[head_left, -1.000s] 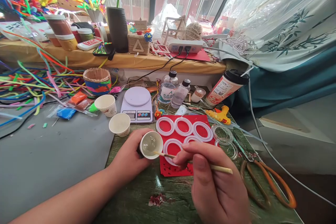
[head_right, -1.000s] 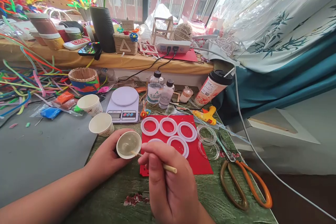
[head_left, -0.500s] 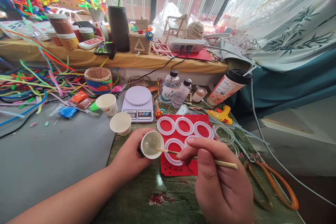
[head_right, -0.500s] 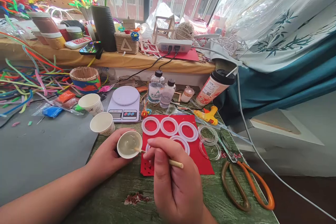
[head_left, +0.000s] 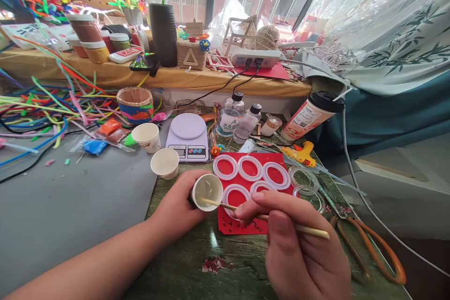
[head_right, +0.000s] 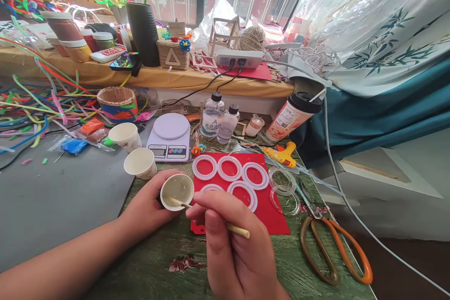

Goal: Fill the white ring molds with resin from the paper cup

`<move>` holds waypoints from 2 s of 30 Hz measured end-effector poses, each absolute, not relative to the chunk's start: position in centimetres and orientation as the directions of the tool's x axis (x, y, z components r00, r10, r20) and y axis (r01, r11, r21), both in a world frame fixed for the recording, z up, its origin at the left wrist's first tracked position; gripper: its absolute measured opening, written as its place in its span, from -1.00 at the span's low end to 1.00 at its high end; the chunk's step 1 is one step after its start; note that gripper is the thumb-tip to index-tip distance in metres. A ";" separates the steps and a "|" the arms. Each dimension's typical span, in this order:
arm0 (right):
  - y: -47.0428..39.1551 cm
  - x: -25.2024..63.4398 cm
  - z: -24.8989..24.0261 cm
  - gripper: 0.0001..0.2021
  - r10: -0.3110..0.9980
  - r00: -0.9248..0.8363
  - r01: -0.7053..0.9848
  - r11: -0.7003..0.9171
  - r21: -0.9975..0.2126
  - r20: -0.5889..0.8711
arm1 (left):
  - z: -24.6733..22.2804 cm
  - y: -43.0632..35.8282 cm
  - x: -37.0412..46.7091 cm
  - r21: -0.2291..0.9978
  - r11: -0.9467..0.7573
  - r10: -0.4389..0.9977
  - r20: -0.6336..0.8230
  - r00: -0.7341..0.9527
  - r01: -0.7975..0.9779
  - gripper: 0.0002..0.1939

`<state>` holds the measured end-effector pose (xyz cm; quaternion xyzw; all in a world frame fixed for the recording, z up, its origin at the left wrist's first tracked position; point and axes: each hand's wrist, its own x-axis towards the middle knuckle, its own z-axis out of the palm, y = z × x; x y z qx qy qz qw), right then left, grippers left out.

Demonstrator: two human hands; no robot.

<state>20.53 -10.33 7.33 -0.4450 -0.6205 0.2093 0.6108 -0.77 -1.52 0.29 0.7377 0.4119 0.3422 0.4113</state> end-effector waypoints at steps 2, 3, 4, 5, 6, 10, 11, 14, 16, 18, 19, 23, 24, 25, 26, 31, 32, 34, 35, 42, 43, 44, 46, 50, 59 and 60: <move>-10.1 20.5 7.4 -0.72 0.802 0.165 0.300 0.513 -0.804 0.574 | 0.2 -1.5 -0.8 0.892 -0.319 0.890 0.165 0.425 0.322 -0.44; -10.0 20.5 7.4 -0.73 0.795 0.198 0.314 0.503 -0.805 0.573 | 0.2 -1.5 -0.8 0.892 -0.318 0.891 0.166 0.423 0.320 -0.44; -9.9 20.4 7.4 -0.74 0.785 0.237 0.326 0.490 -0.809 0.572 | 0.2 -1.5 -0.8 0.893 -0.319 0.891 0.168 0.421 0.319 -0.44; -9.8 20.4 7.4 -0.75 0.776 0.271 0.330 0.481 -0.812 0.570 | 0.2 -1.5 -0.8 0.892 -0.321 0.891 0.171 0.421 0.318 -0.44; -9.8 20.4 7.4 -0.75 0.767 0.294 0.329 0.479 -0.814 0.570 | 0.2 -1.5 -0.9 0.892 -0.321 0.891 0.171 0.420 0.318 -0.43; -10.0 20.4 7.6 -0.73 0.797 0.204 0.303 0.501 -0.811 0.568 | 0.1 -1.4 -0.9 0.902 -0.290 0.895 0.137 0.424 0.320 -0.42; -10.2 20.4 7.7 -0.72 0.801 0.164 0.306 0.514 -0.801 0.576 | 0.0 -1.4 -0.9 0.906 -0.280 0.896 0.128 0.425 0.318 -0.41; -10.4 20.6 8.1 -0.69 0.776 0.073 0.373 0.562 -0.738 0.627 | 0.0 -1.4 -0.9 0.914 -0.263 0.896 0.113 0.429 0.309 -0.41; -10.4 20.7 8.2 -0.68 0.781 0.043 0.380 0.564 -0.733 0.623 | 0.0 -1.4 -0.8 0.916 -0.255 0.900 0.109 0.422 0.310 -0.41; -10.3 20.7 8.1 -0.68 0.797 0.072 0.370 0.537 -0.758 0.600 | 0.0 -1.4 -0.8 0.916 -0.254 0.903 0.111 0.415 0.309 -0.42; -10.2 20.7 8.0 -0.68 0.797 0.095 0.370 0.528 -0.764 0.597 | 0.1 -1.4 -0.7 0.916 -0.257 0.903 0.114 0.415 0.307 -0.43; -10.0 20.6 7.7 -0.68 0.809 0.074 0.348 0.527 -0.776 0.583 | 0.1 -1.4 -0.7 0.918 -0.265 0.897 0.122 0.424 0.295 -0.44; -10.1 20.6 7.8 -0.67 0.805 0.076 0.352 0.530 -0.771 0.588 | 0.0 -1.4 -0.7 0.918 -0.265 0.897 0.123 0.424 0.295 -0.44; -10.1 20.6 7.8 -0.67 0.798 0.086 0.360 0.534 -0.765 0.597 | 0.0 -1.4 -0.7 0.918 -0.264 0.898 0.123 0.423 0.295 -0.44; -10.2 20.6 7.9 -0.67 0.791 0.091 0.365 0.539 -0.759 0.605 | 0.0 -1.4 -0.7 0.919 -0.263 0.898 0.122 0.422 0.294 -0.44; -10.5 20.4 8.1 -0.66 0.817 0.101 0.377 0.496 -0.782 0.567 | 0.2 -1.4 -0.7 0.916 -0.268 0.896 0.123 0.426 0.299 -0.45; -10.6 20.4 8.1 -0.66 0.810 0.118 0.379 0.498 -0.780 0.575 | 0.3 -1.4 -0.7 0.912 -0.276 0.896 0.129 0.426 0.304 -0.45; -10.6 20.3 8.1 -0.67 0.805 0.137 0.362 0.502 -0.785 0.578 | 0.4 -1.4 -0.7 0.905 -0.292 0.895 0.144 0.423 0.311 -0.46; -10.6 20.3 8.0 -0.67 0.809 0.140 0.364 0.495 -0.789 0.571 | 0.4 -1.4 -0.7 0.902 -0.301 0.893 0.152 0.423 0.311 -0.46; -10.3 20.1 7.8 -0.64 0.801 0.131 0.354 0.513 -0.782 0.585 | 0.4 -1.4 -0.7 0.898 -0.307 0.897 0.161 0.412 0.315 -0.45; -10.2 20.1 7.7 -0.64 0.790 0.152 0.355 0.518 -0.778 0.594 | 0.4 -1.4 -0.7 0.899 -0.302 0.897 0.156 0.414 0.316 -0.45; -10.2 20.0 7.7 -0.64 0.775 0.169 0.358 0.528 -0.770 0.609 | 0.4 -1.4 -0.7 0.901 -0.299 0.896 0.152 0.416 0.316 -0.46; -10.3 20.0 7.8 -0.66 0.759 0.140 0.348 0.564 -0.749 0.636 | 0.3 -1.4 -0.7 0.903 -0.294 0.897 0.148 0.417 0.312 -0.47; -10.3 20.1 8.1 -0.64 0.766 0.109 0.398 0.551 -0.733 0.634 | 0.3 -1.4 -0.7 0.899 -0.313 0.893 0.169 0.416 0.305 -0.48; -10.2 20.4 8.1 -0.64 0.751 0.059 0.374 0.594 -0.712 0.657 | 0.4 -1.4 -0.7 0.899 -0.325 0.893 0.188 0.410 0.295 -0.48; -10.3 20.3 8.0 -0.65 0.765 0.068 0.356 0.581 -0.731 0.641 | 0.4 -1.4 -0.8 0.900 -0.321 0.894 0.183 0.410 0.297 -0.48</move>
